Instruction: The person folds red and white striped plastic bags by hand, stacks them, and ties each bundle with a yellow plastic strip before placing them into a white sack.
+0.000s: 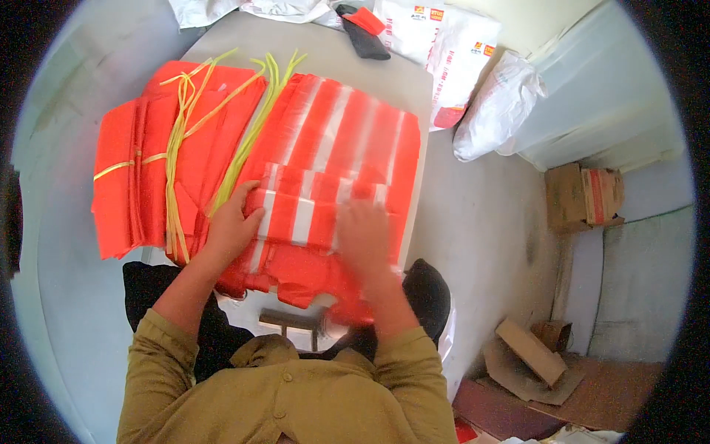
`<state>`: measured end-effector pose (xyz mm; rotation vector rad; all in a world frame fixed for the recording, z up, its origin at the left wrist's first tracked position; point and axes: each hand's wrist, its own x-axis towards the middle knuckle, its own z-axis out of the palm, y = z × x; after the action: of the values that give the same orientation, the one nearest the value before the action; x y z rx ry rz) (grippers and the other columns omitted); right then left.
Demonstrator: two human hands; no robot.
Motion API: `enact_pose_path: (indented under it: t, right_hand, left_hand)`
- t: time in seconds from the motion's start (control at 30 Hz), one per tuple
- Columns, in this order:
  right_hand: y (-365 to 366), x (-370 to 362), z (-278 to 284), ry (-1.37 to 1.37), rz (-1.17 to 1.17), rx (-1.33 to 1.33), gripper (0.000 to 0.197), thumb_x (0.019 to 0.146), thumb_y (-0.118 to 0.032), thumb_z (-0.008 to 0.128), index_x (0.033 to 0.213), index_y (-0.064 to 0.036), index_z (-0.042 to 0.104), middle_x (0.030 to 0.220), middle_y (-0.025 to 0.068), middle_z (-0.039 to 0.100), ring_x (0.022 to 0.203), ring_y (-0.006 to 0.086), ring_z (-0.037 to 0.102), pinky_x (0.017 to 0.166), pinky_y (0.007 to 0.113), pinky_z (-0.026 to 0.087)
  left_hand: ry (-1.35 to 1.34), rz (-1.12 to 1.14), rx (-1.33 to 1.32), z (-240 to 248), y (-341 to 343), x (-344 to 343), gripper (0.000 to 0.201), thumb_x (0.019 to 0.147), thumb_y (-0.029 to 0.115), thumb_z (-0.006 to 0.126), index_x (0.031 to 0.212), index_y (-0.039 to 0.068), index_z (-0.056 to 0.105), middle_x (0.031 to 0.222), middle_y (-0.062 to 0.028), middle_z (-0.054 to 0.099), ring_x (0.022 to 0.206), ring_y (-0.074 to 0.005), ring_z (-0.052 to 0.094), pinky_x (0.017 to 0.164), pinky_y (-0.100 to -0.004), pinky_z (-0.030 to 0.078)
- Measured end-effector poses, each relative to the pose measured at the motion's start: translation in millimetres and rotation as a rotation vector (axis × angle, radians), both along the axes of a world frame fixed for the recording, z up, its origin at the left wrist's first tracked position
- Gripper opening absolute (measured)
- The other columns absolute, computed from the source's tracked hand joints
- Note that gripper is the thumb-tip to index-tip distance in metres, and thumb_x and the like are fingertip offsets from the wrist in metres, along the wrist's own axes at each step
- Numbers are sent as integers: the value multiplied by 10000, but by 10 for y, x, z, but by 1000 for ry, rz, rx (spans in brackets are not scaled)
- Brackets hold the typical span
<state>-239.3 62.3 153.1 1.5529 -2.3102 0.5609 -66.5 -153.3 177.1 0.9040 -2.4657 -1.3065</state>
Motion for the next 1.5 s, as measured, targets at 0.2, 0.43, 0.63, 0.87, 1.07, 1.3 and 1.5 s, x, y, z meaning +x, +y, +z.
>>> enact_pose_path:
  t: [0.2, 0.43, 0.63, 0.87, 1.07, 1.3, 1.5]
  right_hand:
    - [-116, 584, 83, -187, 88, 296, 667, 877, -334, 690, 1454, -77, 475, 1561, 160, 388, 1464, 356, 316, 1190, 530, 259]
    - [-27, 296, 77, -306, 97, 331, 698, 868, -314, 684, 1489, -105, 442, 1605, 139, 328, 1505, 335, 254, 1235, 492, 186]
    - [398, -148, 117, -249, -6, 494, 714, 934, -386, 604, 1533, -75, 369, 1647, 139, 238, 1533, 308, 188, 1243, 474, 169]
    - [355, 66, 208, -255, -128, 414, 745, 894, -351, 674, 1511, -47, 390, 1625, 173, 270, 1517, 350, 217, 1230, 505, 191]
    - [220, 114, 258, -199, -15, 364, 597, 855, -194, 690, 1402, -47, 501, 1517, 171, 450, 1427, 379, 387, 1167, 479, 324]
    - [216, 80, 167, -40, 10, 354, 603, 778, -79, 692, 1357, -46, 527, 1452, 202, 500, 1360, 373, 468, 1094, 470, 406]
    - [227, 104, 241, -110, 4, 340, 548, 821, -39, 629, 1362, -56, 540, 1441, 213, 513, 1353, 376, 476, 1097, 465, 407]
  left_hand:
    - [1, -94, -572, 22, 137, -34, 543, 847, 117, 689, 1367, 66, 541, 1369, -194, 550, 1274, -361, 534, 1037, -449, 445]
    - [55, -523, -632, -194, 266, -167, 702, 891, 364, 676, 1497, 107, 431, 1566, -167, 381, 1452, -348, 356, 1176, -508, 298]
    - [-94, -585, -625, -177, 247, -138, 811, 859, 481, 691, 1532, 146, 387, 1627, -149, 283, 1505, -344, 255, 1199, -541, 238]
    - [-24, -548, -594, -197, 200, -127, 846, 804, 417, 756, 1526, 162, 397, 1610, -155, 308, 1500, -361, 257, 1204, -535, 240]
    - [-20, -533, -604, -205, 180, -159, 788, 754, 245, 743, 1461, 74, 442, 1577, -182, 356, 1481, -370, 295, 1203, -527, 252]
    - [17, -504, -658, -254, 223, -174, 641, 711, 142, 689, 1315, 6, 526, 1550, -213, 388, 1464, -376, 328, 1200, -516, 261]
    - [-5, -516, -654, -146, 172, -133, 636, 720, 156, 719, 1325, 56, 551, 1530, -186, 429, 1453, -365, 352, 1192, -518, 277]
